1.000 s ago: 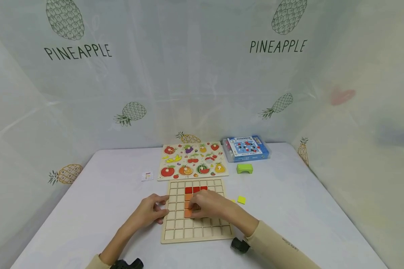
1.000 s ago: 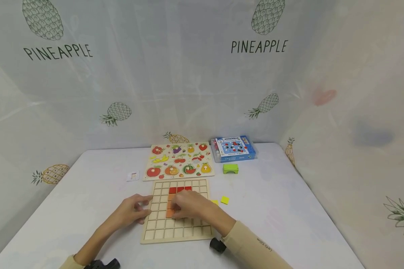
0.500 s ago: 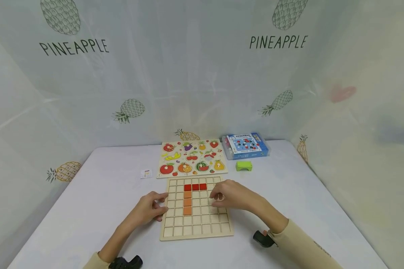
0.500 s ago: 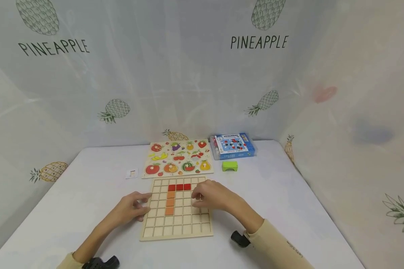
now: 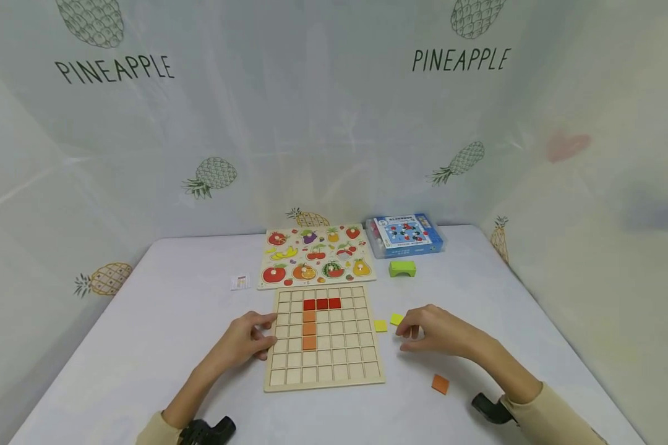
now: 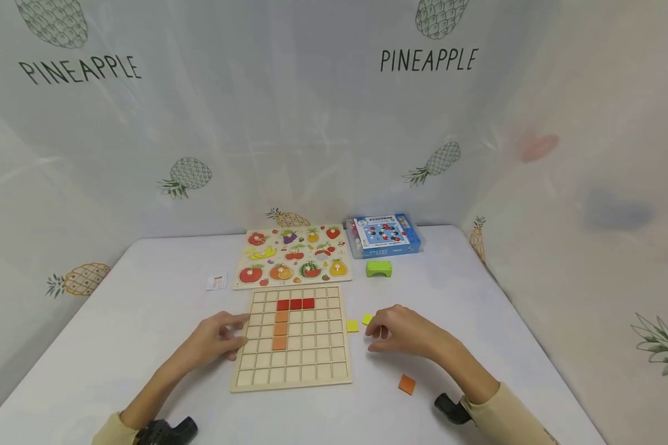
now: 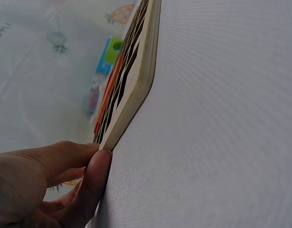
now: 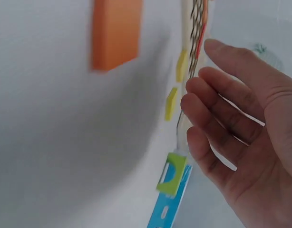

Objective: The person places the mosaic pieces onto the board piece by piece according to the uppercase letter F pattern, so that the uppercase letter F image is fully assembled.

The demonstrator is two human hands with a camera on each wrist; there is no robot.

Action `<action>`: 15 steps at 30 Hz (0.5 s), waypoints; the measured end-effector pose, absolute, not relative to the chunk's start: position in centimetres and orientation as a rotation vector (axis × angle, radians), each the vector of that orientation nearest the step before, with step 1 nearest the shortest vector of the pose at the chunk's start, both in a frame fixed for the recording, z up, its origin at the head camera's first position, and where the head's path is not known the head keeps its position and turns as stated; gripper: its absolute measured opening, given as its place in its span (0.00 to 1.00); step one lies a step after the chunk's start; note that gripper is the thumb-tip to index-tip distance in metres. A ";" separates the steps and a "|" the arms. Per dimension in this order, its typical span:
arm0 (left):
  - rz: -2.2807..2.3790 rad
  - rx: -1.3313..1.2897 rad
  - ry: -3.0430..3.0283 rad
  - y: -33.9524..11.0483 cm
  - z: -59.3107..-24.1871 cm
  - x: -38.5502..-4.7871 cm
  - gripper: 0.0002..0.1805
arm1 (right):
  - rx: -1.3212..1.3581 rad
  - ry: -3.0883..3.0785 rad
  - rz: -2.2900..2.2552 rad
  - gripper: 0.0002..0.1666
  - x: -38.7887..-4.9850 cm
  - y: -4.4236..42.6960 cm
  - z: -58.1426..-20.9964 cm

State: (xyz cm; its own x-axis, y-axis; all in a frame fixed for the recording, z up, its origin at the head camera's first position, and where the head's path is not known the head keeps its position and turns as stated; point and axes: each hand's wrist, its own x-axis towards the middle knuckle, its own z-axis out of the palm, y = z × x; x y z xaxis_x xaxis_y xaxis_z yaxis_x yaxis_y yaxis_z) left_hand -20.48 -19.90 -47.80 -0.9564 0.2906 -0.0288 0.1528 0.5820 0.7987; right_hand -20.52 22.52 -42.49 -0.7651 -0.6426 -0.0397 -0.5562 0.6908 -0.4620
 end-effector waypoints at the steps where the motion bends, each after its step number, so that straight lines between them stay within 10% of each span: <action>1: 1.314 0.379 2.655 -19.9 -47.7 -20.5 0.31 | -0.949 2.696 -0.641 0.12 -20.4 23.0 -42.6; 15: 1.288 0.374 2.687 -19.8 -47.6 -20.4 0.30 | -0.850 2.431 -0.758 0.23 -18.6 26.8 -43.7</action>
